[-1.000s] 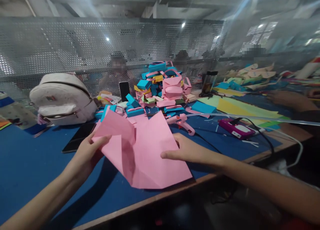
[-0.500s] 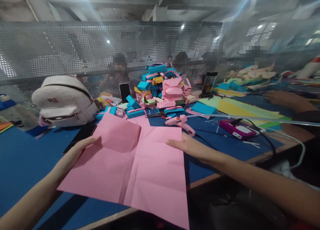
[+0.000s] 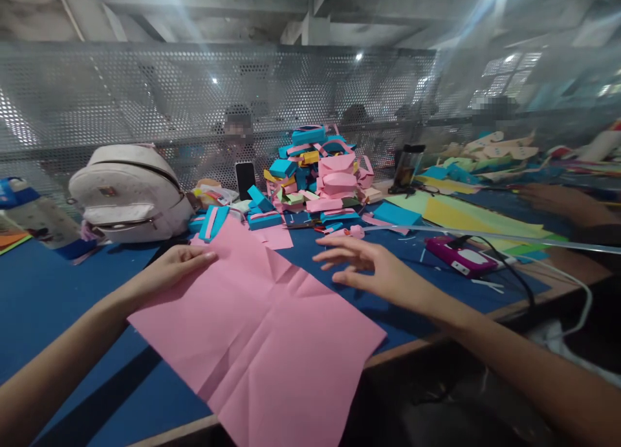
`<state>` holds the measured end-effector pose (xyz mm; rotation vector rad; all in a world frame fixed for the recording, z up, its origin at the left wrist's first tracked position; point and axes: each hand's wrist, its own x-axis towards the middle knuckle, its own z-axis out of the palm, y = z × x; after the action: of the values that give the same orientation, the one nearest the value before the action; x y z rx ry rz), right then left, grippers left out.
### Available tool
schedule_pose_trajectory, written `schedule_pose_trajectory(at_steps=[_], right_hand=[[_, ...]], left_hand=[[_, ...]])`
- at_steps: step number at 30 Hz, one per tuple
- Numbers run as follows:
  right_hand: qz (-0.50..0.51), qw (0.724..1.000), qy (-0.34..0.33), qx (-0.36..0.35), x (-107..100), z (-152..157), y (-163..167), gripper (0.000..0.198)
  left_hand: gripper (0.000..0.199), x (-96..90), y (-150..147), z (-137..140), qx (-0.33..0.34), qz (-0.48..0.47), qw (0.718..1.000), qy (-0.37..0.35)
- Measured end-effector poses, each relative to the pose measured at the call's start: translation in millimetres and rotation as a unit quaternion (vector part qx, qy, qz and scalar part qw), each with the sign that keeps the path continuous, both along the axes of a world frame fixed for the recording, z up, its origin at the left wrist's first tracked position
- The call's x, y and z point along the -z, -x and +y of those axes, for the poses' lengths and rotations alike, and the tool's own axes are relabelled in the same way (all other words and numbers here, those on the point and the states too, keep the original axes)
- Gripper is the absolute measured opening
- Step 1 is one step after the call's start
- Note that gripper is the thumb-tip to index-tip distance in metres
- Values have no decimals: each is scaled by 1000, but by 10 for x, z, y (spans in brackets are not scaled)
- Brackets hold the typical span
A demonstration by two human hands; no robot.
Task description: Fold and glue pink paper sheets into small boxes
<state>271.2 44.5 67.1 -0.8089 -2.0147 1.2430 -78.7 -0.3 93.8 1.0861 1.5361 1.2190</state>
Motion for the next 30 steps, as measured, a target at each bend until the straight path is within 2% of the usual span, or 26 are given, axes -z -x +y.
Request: schedule_pose_trajectory(at_steps=[3,4,6,9,14,16,19,20,23,25,27,30], right_hand=[[0,1000,-16,-25,-80,98,217,66],[-11,998,8,-55,-58,130,293,63],[-50,991,47,-117,37,184,412,42],[-68,987,57,-131,197,216,487,32],[-59,992,-25,-105,239,174,536,32],[-81,990,-61,-101,208,169,579,22],[-100,988,-75,-86,198,193,606,9],[-98,990,-72,-76,209,203,592,9],[-65,996,-50,-32,276,217,475,12],[-40,999,-25,21,331,201,373,16],[-21,998,-3,63,380,175,292,21],[-2,998,21,65,440,156,251,27]], left_hand=[[24,-119,-156,149,183,112,977,3],[26,-148,-205,183,204,124,971,-1],[24,-182,-273,214,223,137,965,-5],[21,-176,-277,181,235,163,958,-10],[24,-116,-223,145,241,181,953,-11],[25,-140,-243,162,250,185,950,-14],[23,-244,-250,166,260,200,944,-13],[26,-280,-231,152,252,203,946,-12],[59,-308,-135,49,164,181,969,-34],[76,-230,-96,-57,91,128,986,-54],[82,-90,-119,-169,73,41,995,-63],[65,146,-244,-284,103,-15,994,-16]])
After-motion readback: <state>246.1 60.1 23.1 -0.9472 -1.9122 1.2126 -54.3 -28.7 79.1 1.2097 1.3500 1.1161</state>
